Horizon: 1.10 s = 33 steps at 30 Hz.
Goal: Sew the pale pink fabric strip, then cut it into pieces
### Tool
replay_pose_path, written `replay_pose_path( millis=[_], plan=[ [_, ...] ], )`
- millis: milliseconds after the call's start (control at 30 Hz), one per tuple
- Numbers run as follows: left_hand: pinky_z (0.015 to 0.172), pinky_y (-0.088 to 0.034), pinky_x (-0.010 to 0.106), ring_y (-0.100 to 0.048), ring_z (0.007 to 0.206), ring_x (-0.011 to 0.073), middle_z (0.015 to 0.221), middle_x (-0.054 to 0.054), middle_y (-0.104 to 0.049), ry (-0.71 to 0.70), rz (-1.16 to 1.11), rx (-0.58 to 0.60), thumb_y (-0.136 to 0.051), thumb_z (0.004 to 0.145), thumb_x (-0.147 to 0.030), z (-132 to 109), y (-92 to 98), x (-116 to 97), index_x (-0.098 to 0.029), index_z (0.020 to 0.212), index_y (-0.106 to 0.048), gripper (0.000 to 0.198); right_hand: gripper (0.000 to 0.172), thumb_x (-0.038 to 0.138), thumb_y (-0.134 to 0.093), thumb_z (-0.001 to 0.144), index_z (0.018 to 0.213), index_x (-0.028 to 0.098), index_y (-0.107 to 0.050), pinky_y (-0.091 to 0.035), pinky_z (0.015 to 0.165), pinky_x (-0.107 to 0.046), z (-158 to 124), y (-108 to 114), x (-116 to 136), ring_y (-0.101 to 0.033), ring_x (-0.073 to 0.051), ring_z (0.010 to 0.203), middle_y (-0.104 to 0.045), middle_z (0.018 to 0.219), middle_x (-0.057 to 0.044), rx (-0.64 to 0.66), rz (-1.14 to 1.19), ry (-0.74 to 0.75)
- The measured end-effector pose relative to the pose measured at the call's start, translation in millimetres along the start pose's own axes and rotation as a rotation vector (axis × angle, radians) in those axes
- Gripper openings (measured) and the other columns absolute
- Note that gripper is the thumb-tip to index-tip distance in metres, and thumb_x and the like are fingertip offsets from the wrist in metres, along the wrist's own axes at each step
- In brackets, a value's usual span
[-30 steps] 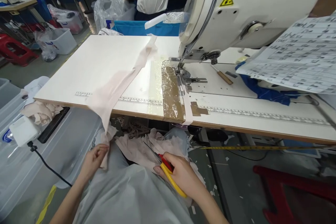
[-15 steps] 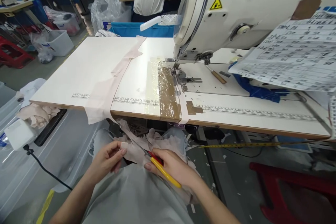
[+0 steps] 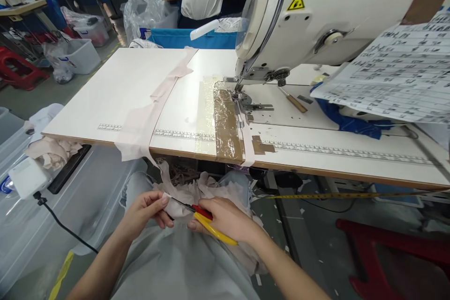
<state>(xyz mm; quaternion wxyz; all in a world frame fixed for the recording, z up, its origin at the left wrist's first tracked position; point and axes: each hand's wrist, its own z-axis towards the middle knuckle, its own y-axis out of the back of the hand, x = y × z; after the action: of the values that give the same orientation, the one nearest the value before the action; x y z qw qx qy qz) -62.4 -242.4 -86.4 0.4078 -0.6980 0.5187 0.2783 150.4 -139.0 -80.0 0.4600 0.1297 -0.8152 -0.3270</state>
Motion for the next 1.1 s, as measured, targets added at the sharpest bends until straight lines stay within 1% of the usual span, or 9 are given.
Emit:
replay_pose_path(
  millis=[167,333,567,733,833,900,1000,1067,1100],
  plan=[
    [0.048,-0.048,0.02,-0.069,0.055,0.0181,0.065,0.009,-0.072,-0.008,-0.014,0.008,-0.071,0.073,-0.056,1.1,0.6,2.6,-0.011,0.077,-0.064,0.046,0.045,0.055,-0.059,0.083,0.063,0.021,-0.036,-0.02,0.049,-0.024,0.2,-6.4,1.0,-0.037,-0.012,0.051,-0.038,0.056,0.005,-0.107,-0.142,-0.025],
    [0.048,-0.048,0.019,-0.069,0.055,0.0168,0.062,0.007,-0.07,-0.013,-0.032,0.022,-0.071,0.075,-0.053,0.8,2.9,1.7,-0.011,0.076,-0.064,0.043,0.048,0.05,-0.06,0.083,0.059,0.021,-0.029,-0.019,0.046,-0.024,3.0,-10.8,-0.8,-0.034,-0.012,0.048,-0.032,0.052,0.006,-0.114,-0.126,-0.04],
    [0.045,-0.047,0.018,-0.068,0.052,0.0168,0.055,0.006,-0.069,0.004,-0.052,0.049,-0.072,0.073,-0.052,1.0,2.1,5.3,-0.013,0.073,-0.061,0.041,0.044,0.052,-0.063,0.081,0.063,0.022,-0.036,-0.019,0.049,-0.026,5.0,-8.0,4.3,-0.04,-0.013,0.05,-0.043,0.056,0.004,-0.153,-0.22,-0.01],
    [0.046,-0.046,0.018,-0.068,0.052,0.0167,0.055,0.006,-0.069,0.012,-0.031,0.04,-0.07,0.074,-0.054,1.6,3.6,4.6,-0.013,0.072,-0.058,0.043,0.047,0.048,-0.061,0.08,0.058,0.021,-0.03,-0.019,0.048,-0.026,7.5,-8.3,0.7,-0.034,-0.012,0.047,-0.033,0.05,0.006,-0.136,-0.128,-0.049],
    [0.05,-0.048,0.021,-0.069,0.056,0.018,0.058,0.006,-0.069,0.017,-0.014,0.033,-0.068,0.075,-0.056,3.3,-2.3,6.8,-0.014,0.077,-0.055,0.044,0.04,0.048,-0.061,0.078,0.063,0.022,-0.034,-0.023,0.049,-0.025,9.6,-11.4,3.6,-0.035,-0.013,0.052,-0.038,0.056,0.005,-0.176,0.038,-0.05],
    [0.052,-0.05,0.023,-0.07,0.059,0.0202,0.059,0.005,-0.069,0.033,0.012,0.07,-0.062,0.078,-0.06,4.4,-10.7,5.7,-0.017,0.085,-0.051,0.045,0.031,0.041,-0.057,0.08,0.068,0.022,-0.034,-0.027,0.05,-0.023,12.3,-15.4,8.7,-0.038,-0.013,0.056,-0.042,0.062,0.005,-0.226,0.201,0.0],
    [0.05,-0.047,0.025,-0.068,0.057,0.0201,0.063,0.001,-0.066,-0.033,0.207,0.157,-0.049,0.086,-0.06,7.1,-20.9,-14.6,-0.02,0.092,-0.048,0.041,0.024,0.028,-0.049,0.08,0.068,0.023,-0.029,-0.03,0.052,-0.023,15.1,-20.4,15.9,-0.037,-0.012,0.057,-0.04,0.064,0.005,-0.368,0.322,0.095],
    [0.052,-0.044,0.025,-0.064,0.057,0.0173,0.067,0.0,-0.063,-0.237,0.511,0.051,-0.049,0.089,-0.05,12.5,-19.6,-45.7,-0.02,0.092,-0.053,0.031,0.024,0.026,-0.049,0.08,0.068,0.023,-0.029,-0.031,0.053,-0.024,11.6,-19.5,18.1,-0.036,-0.013,0.057,-0.039,0.064,0.004,-0.467,0.297,0.117],
    [0.054,-0.043,0.024,-0.062,0.06,0.0168,0.07,0.001,-0.062,-0.377,0.683,-0.081,-0.055,0.088,-0.043,17.2,-16.0,-65.7,-0.019,0.09,-0.056,0.023,0.023,0.027,-0.05,0.081,0.068,0.023,-0.031,-0.032,0.054,-0.024,7.1,-17.2,18.3,-0.036,-0.013,0.058,-0.039,0.065,0.004,-0.516,0.27,0.115]
  ],
)
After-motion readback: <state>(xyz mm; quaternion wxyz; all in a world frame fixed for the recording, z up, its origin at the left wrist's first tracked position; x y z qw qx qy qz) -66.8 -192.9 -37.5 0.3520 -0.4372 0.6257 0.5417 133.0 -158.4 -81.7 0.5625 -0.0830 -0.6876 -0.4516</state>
